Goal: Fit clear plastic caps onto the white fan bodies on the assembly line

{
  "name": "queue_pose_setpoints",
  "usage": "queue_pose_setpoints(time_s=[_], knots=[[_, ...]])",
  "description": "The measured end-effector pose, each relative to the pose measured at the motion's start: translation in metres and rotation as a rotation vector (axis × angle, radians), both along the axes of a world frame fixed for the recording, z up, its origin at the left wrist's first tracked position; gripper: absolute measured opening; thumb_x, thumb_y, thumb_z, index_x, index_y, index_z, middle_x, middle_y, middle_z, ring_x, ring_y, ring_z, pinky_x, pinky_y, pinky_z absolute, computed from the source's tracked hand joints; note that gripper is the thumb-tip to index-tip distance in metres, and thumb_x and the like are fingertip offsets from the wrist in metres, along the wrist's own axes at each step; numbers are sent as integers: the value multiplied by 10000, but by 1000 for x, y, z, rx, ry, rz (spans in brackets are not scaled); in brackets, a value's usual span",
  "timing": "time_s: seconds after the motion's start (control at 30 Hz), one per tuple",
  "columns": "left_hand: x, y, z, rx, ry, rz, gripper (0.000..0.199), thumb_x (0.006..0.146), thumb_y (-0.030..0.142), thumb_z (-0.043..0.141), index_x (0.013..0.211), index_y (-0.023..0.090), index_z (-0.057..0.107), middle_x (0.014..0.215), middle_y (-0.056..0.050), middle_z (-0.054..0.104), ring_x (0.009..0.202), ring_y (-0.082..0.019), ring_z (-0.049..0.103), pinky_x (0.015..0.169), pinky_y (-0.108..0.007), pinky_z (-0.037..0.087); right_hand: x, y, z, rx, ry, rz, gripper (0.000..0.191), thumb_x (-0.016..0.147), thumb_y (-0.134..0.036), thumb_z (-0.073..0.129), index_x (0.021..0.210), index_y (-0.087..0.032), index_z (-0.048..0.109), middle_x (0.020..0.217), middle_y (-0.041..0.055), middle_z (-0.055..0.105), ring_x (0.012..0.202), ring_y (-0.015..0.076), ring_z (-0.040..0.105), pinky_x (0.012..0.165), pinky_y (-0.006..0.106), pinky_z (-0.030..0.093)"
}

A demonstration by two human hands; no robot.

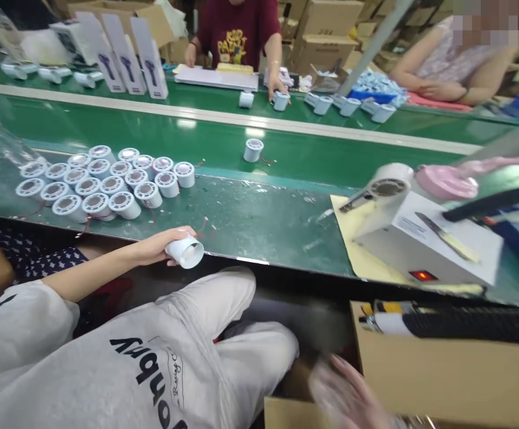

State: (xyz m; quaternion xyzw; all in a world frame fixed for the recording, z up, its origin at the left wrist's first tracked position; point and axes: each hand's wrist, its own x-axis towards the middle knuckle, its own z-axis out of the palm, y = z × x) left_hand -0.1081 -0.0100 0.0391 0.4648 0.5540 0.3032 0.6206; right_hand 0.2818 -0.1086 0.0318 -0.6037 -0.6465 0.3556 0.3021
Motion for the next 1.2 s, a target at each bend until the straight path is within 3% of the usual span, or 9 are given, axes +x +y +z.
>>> queue_pose_setpoints(time_s=[0.2,0.33,0.47,0.6,0.77,0.9,1.0,1.1,1.2], knots=[[77,15,-15,-328,-266,-540,402,812,520,615,986,160,653,812,-26,634,561,-119,537,397,-198,389,-70,17,-19,621,-540,169,396,954,-177,608,1323,-271,714,1355,168,626,1129,346,656,873,495,648],[94,18,-9,167,16,-762,200,855,344,648,937,175,715,889,-29,654,804,-153,601,672,-236,496,-80,35,-19,515,-612,180,358,834,7,612,1036,-238,778,1347,157,619,1138,348,626,830,461,640],[97,14,-10,534,124,-676,265,880,398,733,1045,190,740,995,-46,664,937,-188,606,890,-318,485,-70,23,-13,228,-202,238,79,856,-158,755,881,-227,726,1266,122,632,1108,299,681,864,412,632],[99,11,-28,572,65,-609,611,731,603,863,1175,198,759,1037,-73,640,943,-214,609,843,-339,511,-71,14,-11,156,85,54,182,955,-296,681,798,-217,726,1148,108,682,1020,264,724,875,399,605],[98,13,-48,615,2,-703,680,661,586,922,1234,251,774,1405,-163,573,1314,-345,563,1112,-500,477,-74,14,-10,146,252,-153,254,909,-270,679,666,-228,741,982,73,752,868,221,742,683,307,574],[97,15,-44,523,-94,-805,684,758,456,889,1377,252,683,1425,-164,638,1304,-335,612,1054,-451,526,-72,17,-11,65,433,-249,259,857,-302,749,605,-240,753,918,62,774,857,229,755,613,285,582],[99,12,-38,400,-171,-790,677,760,340,875,1392,238,654,1354,-133,691,1213,-287,666,957,-373,567,-69,19,-13,36,531,-246,271,865,-369,778,620,-253,780,938,62,800,880,245,771,697,332,633],[102,6,-35,249,-237,-693,691,742,313,871,1382,201,634,1344,-140,671,1120,-253,690,909,-364,588,-65,16,-16,96,444,-116,121,839,-407,839,841,-286,849,1179,65,797,1107,299,757,949,433,634],[103,1,-36,130,-307,-621,694,753,346,871,1382,198,617,1375,-152,636,1051,-224,697,880,-364,596,-61,9,-18,194,247,8,373,803,-308,894,1165,-323,806,1379,63,721,1281,318,687,1106,478,566]])
